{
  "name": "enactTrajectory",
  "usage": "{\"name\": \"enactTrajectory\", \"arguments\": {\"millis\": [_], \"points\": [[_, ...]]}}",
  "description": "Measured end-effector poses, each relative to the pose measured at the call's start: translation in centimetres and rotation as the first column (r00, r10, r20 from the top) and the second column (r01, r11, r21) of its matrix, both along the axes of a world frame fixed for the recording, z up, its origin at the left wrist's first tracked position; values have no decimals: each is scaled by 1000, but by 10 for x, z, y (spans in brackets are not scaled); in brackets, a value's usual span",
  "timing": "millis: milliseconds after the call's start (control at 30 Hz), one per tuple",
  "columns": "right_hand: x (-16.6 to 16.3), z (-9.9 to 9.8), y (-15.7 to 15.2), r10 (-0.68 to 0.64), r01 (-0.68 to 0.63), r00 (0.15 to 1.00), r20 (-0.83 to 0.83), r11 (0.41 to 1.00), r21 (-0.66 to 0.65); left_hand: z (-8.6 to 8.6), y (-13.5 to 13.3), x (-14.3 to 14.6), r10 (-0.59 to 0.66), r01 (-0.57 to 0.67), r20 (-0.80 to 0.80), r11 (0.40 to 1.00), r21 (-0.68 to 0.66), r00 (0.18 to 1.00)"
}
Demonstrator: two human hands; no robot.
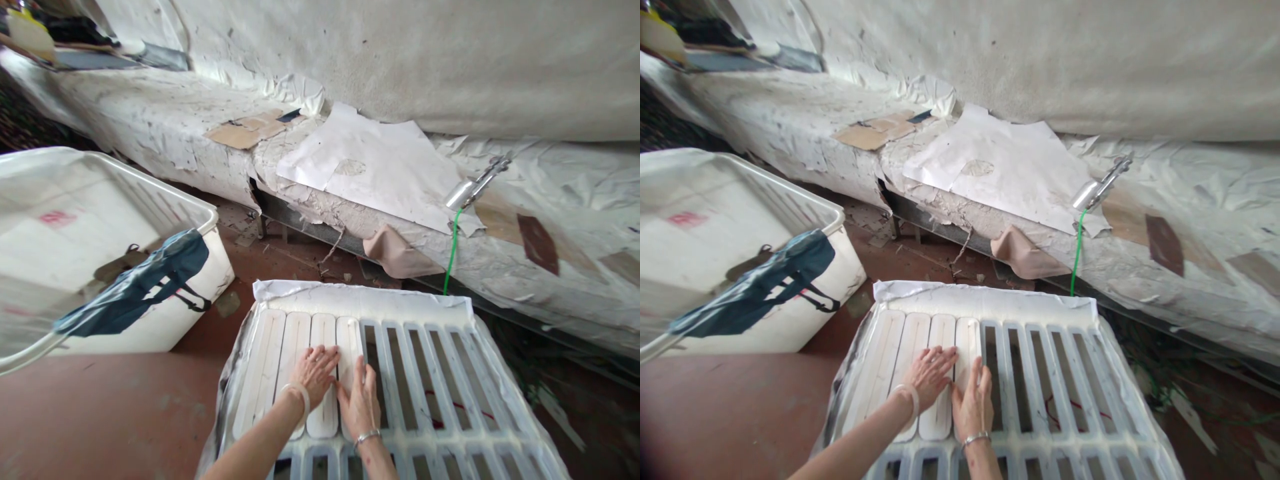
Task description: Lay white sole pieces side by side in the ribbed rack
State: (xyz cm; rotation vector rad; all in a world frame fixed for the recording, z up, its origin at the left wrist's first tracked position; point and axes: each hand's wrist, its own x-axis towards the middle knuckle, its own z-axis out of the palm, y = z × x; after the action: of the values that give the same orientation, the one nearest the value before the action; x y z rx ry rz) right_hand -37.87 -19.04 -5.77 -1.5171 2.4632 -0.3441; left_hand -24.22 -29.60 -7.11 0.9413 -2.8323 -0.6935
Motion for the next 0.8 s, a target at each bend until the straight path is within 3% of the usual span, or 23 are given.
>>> {"name": "enactTrajectory", "arguments": {"millis": [233, 400, 633, 700, 800], "points": [[5, 14, -6, -12, 21, 998, -61, 987, 161, 19, -2, -5, 9, -4, 56, 996, -88, 998], [12, 36, -12, 4, 46, 984, -176, 959, 280, 28, 4, -5, 22, -20, 73, 999, -30, 997], [3, 42, -13, 55, 24, 954, -293, 965, 260, 24, 16, -7, 32, -34, 163, 999, 7, 986], [5, 54, -6, 73, -8, 958, -278, 973, 229, 24, 18, -7, 35, -32, 158, 999, -22, 987], [21, 87, 27, 109, -96, 990, -93, 986, 134, 26, 18, -6, 23, -14, 163, 998, -55, 986]]}}
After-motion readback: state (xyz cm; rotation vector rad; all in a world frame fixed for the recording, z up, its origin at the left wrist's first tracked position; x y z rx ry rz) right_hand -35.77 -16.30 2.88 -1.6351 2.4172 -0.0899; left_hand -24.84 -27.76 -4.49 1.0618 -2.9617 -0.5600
